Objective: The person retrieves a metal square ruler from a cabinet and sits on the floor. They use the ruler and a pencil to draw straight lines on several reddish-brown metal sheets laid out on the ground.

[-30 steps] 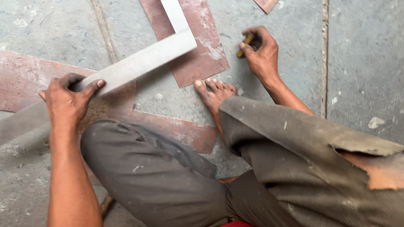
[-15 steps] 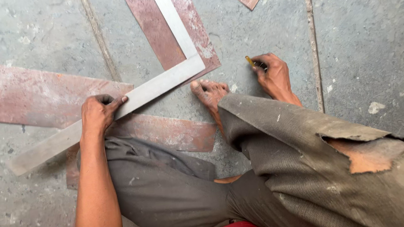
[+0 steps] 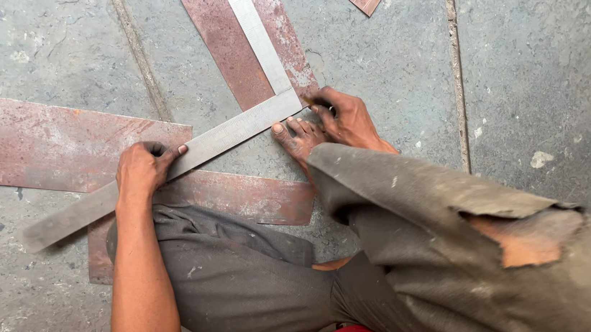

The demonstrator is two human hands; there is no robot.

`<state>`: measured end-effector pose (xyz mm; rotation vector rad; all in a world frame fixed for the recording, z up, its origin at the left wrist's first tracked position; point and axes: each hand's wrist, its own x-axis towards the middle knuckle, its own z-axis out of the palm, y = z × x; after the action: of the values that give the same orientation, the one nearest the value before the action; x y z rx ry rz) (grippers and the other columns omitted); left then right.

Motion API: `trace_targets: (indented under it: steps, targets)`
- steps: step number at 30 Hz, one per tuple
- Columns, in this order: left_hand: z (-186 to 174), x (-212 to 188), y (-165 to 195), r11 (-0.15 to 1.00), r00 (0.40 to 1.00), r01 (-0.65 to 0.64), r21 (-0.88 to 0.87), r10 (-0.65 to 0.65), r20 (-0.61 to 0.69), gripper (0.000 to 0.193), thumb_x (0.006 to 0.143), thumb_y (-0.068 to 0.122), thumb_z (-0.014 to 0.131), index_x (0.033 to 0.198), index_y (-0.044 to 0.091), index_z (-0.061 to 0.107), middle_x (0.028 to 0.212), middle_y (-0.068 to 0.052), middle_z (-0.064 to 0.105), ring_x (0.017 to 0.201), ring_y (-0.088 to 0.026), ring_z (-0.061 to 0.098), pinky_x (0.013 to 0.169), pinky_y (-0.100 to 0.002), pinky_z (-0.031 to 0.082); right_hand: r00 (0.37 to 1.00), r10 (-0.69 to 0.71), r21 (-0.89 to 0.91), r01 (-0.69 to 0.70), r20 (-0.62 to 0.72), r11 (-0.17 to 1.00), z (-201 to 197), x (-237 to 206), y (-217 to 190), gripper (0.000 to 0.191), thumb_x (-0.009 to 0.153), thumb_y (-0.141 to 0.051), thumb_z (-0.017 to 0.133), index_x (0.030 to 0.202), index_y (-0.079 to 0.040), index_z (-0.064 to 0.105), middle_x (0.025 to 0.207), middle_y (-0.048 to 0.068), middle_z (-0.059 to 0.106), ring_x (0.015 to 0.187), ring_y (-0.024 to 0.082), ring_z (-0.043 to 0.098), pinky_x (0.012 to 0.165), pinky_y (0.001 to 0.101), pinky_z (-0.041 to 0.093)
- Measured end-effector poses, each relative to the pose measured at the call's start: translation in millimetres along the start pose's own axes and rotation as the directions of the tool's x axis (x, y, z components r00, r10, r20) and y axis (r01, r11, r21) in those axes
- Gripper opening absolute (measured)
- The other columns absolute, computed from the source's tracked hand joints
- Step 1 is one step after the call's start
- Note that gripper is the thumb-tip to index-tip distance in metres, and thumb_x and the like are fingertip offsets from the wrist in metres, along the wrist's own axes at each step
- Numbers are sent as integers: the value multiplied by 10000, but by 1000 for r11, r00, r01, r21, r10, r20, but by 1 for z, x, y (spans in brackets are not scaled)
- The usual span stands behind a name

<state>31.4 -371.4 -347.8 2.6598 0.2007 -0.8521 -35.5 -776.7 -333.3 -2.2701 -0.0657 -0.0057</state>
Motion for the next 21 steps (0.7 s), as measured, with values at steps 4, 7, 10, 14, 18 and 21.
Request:
trace_targets:
  steps: [4, 7, 10, 14, 18, 21]
  targets:
    - [-2, -2, 4, 998, 998, 61, -26, -60, 29, 605, 785, 627, 805, 893, 31, 798, 807, -201, 748, 788, -374, 723, 758, -485, 553, 986, 168, 11, -168, 13, 986, -1, 23, 19, 163, 1047, -27, 524, 1171, -22, 629, 978, 157, 771, 740, 231, 758, 532, 334, 602]
    - [-6, -3, 8, 998, 997, 63, -6, -63, 35, 591, 814, 626, 792, 908, 42, 802, 825, -197, 747, 804, -381, 723, 774, -490, 552, 996, -44, -58, 39, -81, 998, -5, 58, 32, 142, 1070, -35, 532, 1197, -31, 596, 976, 171, 759, 803, 221, 759, 591, 313, 620]
    - [-12, -4, 13, 997, 995, 76, 9, -76, 68, 547, 818, 616, 777, 914, 80, 816, 834, -175, 760, 852, -362, 723, 792, -501, 547, 998, -52, -228, 44, -31, 973, -8, 101, 30, 144, 1092, -105, 540, 1228, -65, 570, 851, 124, 705, 673, 211, 665, 519, 343, 518]
    - [-16, -5, 18, 997, 995, 70, 25, -72, 71, 534, 826, 620, 771, 936, 99, 818, 894, -171, 765, 903, -368, 720, 825, -502, 544, 977, 145, -432, -65, 155, 900, 7, 157, 20, 305, 1064, -82, 463, 1368, -69, 481, 613, 62, 558, 465, 211, 489, 344, 382, 370]
    - [-19, -3, 20, 998, 996, 59, 35, -61, 68, 517, 825, 612, 769, 964, 117, 819, 966, -187, 760, 961, -391, 705, 843, -511, 536, 982, -66, -542, 154, 177, 826, 27, 204, 17, 405, 1010, -42, 476, 1406, -108, 526, 559, 63, 533, 439, 217, 480, 368, 428, 355]
    - [-20, -2, 21, 996, 994, 67, 52, -71, 83, 516, 836, 613, 761, 967, 117, 816, 992, -197, 757, 983, -407, 700, 854, -520, 533, 986, -70, -473, 135, 151, 870, 37, 212, 11, 363, 1033, -125, 487, 1380, -162, 587, 545, 76, 533, 433, 208, 488, 376, 407, 374]
